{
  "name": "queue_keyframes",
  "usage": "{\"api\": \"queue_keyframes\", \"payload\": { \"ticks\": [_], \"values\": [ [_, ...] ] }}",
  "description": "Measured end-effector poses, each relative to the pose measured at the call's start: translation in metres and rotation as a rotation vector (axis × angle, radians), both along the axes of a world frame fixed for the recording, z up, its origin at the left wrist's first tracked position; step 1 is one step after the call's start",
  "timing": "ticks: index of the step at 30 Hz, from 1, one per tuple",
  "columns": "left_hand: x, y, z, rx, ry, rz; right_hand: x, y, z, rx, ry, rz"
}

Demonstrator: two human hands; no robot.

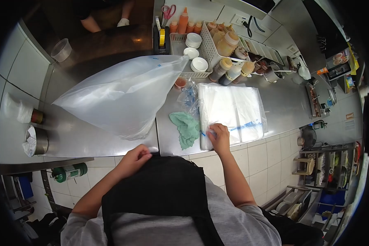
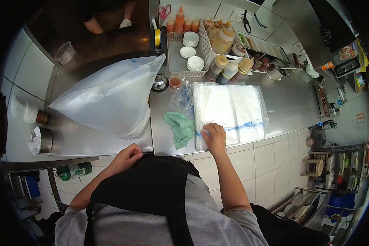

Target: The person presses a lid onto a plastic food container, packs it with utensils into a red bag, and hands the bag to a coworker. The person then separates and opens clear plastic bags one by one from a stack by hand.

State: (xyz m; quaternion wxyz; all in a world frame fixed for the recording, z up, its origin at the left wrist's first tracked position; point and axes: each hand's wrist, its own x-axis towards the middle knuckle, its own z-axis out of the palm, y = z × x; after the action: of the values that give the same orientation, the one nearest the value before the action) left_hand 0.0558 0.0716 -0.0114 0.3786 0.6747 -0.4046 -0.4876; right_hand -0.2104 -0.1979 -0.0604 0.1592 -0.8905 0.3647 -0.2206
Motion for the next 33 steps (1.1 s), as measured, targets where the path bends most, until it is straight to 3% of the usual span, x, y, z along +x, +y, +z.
{"api": "queue_keyframes", "payload": {
  "ticks": [3,5,8,9,10,11,12,13,15,17,20,23,25,29,31,33],
  "values": [
    [-0.009,-0.038,0.027,-0.102,-0.086,-0.151,-0.001,-0.02,0.004,0.042,-0.028,0.046],
    [-0.017,-0.062,0.055,-0.204,-0.239,-0.217,-0.002,-0.025,0.02,0.974,-0.494,-0.049],
    [-0.037,-0.098,0.093,-0.688,-0.595,-0.212,0.006,0.0,0.093,1.298,-0.508,0.109],
    [-0.043,-0.108,0.105,-0.687,-0.594,-0.204,0.009,0.009,0.108,1.434,-0.457,0.2],
    [-0.048,-0.117,0.117,-0.791,-0.67,-0.247,0.012,0.015,0.118,1.433,-0.451,0.204],
    [-0.049,-0.123,0.123,-0.896,-0.747,-0.29,0.015,0.021,0.125,1.448,-0.405,0.386],
    [-0.046,-0.126,0.122,-0.771,-0.508,-0.419,0.017,0.025,0.133,1.456,-0.355,0.569],
    [-0.045,-0.124,0.122,-0.773,-0.513,-0.413,0.019,0.027,0.14,1.453,-0.351,0.575],
    [-0.037,-0.115,0.128,-0.432,-0.442,-0.34,0.025,0.031,0.154,1.407,-0.672,0.479],
    [-0.03,-0.106,0.138,-0.439,-0.419,-0.266,0.022,0.032,0.168,1.319,-0.654,0.62],
    [-0.026,-0.095,0.135,-0.416,-0.416,-0.204,0.023,0.045,0.176,0.93,-0.489,0.455],
    [-0.026,-0.088,0.133,-0.602,-0.444,-0.137,0.048,0.057,0.191,0.707,-0.464,0.245],
    [-0.025,-0.081,0.143,-0.574,-0.33,-0.075,0.065,0.067,0.199,0.695,-0.542,0.246],
    [-0.02,-0.068,0.153,-0.568,-0.397,-0.081,0.091,0.082,0.204,0.616,-0.578,0.395],
    [-0.014,-0.06,0.146,-0.635,-0.617,-0.075,0.102,0.089,0.21,0.789,-0.641,0.28],
    [-0.009,-0.053,0.147,-0.657,-0.605,-0.024,0.101,0.082,0.199,0.825,-0.588,0.34]
  ]
}}
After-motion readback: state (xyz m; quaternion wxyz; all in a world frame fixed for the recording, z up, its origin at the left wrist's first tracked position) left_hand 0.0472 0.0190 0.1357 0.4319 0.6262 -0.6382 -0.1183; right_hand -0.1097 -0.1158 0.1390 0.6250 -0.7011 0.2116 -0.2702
